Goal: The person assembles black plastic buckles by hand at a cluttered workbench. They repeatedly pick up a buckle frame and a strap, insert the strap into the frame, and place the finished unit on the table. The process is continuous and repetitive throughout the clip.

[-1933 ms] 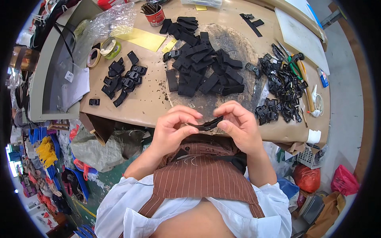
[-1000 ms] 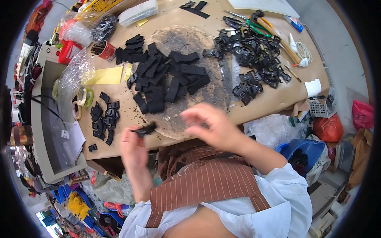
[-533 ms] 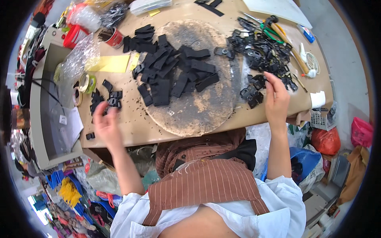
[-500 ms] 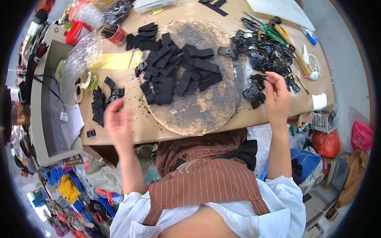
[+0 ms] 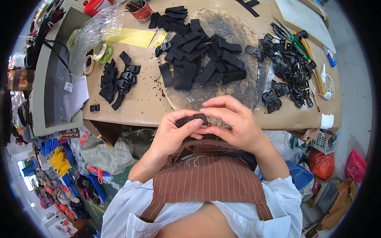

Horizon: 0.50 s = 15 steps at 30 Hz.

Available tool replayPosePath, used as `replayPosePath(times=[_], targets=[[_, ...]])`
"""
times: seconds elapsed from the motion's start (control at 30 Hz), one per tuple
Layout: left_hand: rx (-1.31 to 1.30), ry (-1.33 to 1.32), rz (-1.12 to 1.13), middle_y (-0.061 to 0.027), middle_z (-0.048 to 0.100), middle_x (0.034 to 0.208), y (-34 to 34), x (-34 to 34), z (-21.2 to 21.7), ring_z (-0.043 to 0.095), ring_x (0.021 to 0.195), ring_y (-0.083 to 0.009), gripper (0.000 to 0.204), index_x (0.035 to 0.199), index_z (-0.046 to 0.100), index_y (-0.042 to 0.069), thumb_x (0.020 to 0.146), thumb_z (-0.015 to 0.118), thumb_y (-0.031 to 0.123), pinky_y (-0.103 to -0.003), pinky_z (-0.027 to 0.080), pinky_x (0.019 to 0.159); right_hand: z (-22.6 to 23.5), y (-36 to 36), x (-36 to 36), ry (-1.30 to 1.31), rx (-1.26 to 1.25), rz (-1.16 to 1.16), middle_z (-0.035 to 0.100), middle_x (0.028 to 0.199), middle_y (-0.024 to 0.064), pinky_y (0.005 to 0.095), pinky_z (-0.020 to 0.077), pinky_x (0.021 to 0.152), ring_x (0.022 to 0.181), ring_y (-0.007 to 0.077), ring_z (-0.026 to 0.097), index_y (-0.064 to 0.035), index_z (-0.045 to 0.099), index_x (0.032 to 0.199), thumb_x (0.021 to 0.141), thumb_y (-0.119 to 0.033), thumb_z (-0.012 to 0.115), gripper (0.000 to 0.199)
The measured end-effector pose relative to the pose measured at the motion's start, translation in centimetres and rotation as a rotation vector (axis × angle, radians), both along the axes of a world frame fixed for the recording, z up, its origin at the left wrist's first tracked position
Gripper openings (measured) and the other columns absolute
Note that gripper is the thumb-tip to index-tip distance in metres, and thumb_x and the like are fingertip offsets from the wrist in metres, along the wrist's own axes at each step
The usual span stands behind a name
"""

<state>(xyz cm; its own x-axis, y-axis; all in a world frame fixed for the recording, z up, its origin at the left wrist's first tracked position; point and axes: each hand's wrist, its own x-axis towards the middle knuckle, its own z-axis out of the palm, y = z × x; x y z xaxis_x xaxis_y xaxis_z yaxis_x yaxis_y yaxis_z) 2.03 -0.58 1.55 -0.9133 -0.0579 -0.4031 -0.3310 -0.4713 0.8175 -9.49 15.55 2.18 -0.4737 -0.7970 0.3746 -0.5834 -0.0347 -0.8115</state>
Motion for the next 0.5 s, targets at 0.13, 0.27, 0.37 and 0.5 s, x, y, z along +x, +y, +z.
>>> replayPosePath(times=[0.13,0.27,0.37,0.5], targets=[[0.054,-0.001,-0.018,-0.0096,0.067,0.087,0.2,0.1,0.2,0.066,0.079,-0.0139,0.02,0.103,0.06,-0.001,0.089,0.059,0.014,-0.023,0.054,0.066,0.5,0.0,-0.2,0.053,-0.01,0.03,0.061,0.101,0.013,0.032,0.0514,0.074,0.087,0.026,0.062,-0.0012,0.064,0.101,0.068,-0.009,0.075,0.037],[0.029,-0.024,-0.071,-0.0107,0.067,0.087,0.1,0.3,0.3,0.066,0.076,-0.0134,0.017,0.1,0.061,-0.001,0.088,0.06,0.011,-0.023,0.054,0.066,0.0,0.1,-0.2,0.21,-0.108,0.079,0.063,0.097,0.0134,0.0306,0.0525,0.068,0.081,0.0257,0.063,0.0005,0.065,0.096,0.068,-0.009,0.075,0.031],[0.007,-0.06,-0.095,-0.0107,0.067,0.086,-0.1,0.1,0.6,0.066,0.074,-0.0131,0.016,0.099,0.061,-0.001,0.088,0.06,0.009,-0.023,0.054,0.066,-0.3,0.2,-0.1,0.23,-0.128,0.117,0.063,0.095,0.0133,0.0302,0.0524,0.065,0.077,0.0248,0.063,0.0006,0.065,0.091,0.068,-0.008,0.074,0.026],[-0.069,-0.04,-0.031,-0.0096,0.066,0.087,0.3,0.0,0.6,0.064,0.076,-0.0118,0.016,0.101,0.06,-0.001,0.089,0.058,0.008,-0.022,0.053,0.067,-1.5,-0.2,0.6,0.222,-0.163,0.015,0.061,0.09,0.012,0.0302,0.0506,0.063,0.075,0.0233,0.062,-0.0012,0.065,0.085,0.068,-0.007,0.075,0.021]])
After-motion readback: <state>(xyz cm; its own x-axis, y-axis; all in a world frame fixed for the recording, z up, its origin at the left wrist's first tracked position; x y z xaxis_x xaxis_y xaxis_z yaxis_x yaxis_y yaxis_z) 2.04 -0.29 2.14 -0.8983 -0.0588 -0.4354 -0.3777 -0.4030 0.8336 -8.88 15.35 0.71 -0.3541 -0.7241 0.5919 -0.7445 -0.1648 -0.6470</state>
